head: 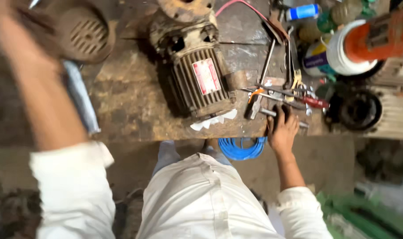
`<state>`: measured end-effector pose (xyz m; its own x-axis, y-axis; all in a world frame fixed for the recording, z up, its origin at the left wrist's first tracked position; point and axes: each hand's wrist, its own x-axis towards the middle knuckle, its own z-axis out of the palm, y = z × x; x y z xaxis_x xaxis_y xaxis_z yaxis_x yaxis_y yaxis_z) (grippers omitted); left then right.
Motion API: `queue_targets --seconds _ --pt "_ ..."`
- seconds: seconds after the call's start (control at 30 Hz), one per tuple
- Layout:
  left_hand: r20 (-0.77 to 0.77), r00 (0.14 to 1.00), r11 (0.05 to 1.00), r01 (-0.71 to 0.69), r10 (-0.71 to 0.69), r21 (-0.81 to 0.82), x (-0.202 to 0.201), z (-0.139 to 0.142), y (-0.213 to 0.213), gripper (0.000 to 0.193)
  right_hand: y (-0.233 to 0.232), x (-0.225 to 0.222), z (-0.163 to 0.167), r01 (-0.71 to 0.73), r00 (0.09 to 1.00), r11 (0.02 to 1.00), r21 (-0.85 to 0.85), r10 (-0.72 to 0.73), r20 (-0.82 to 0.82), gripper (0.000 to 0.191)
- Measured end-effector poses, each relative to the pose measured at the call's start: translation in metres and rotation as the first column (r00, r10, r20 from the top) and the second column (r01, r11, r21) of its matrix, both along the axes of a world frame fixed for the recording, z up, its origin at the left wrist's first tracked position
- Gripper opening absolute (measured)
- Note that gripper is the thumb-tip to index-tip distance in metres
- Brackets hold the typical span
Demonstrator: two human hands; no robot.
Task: The person uses a hammer and a white cloth to repeatedly tap a white plastic impeller attached to an electric motor on a workbench. They also use a screwdriver to adjust the impeller and handle a metal rod, while another person stands nearby.
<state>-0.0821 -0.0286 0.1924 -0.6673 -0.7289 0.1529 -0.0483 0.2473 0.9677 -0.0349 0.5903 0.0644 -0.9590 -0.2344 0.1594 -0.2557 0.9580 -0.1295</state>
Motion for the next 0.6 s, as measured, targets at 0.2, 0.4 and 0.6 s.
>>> queue_targets --seconds 0.2,0.4,0.6 --pt "0.276 0.791 0.735 0.293 -0.546 0.612 0.186 0.06 0.224 0.031 0.027 -0.015 0.027 -0.24 0.97 0.971 -0.011 0.241 0.026 0.04" --pt "0.289 0.803 0.695 0.203 -0.521 0.689 0.261 0.034 0.346 0.033 0.05 -0.023 0.057 -0.425 0.905 0.897 0.126 0.425 0.025 0.026" --pt "0.149 0.91 0.566 0.107 -0.386 0.817 0.239 -0.013 0.392 0.029 0.063 0.007 0.11 -0.137 0.966 0.905 -0.403 0.213 0.15 0.033"
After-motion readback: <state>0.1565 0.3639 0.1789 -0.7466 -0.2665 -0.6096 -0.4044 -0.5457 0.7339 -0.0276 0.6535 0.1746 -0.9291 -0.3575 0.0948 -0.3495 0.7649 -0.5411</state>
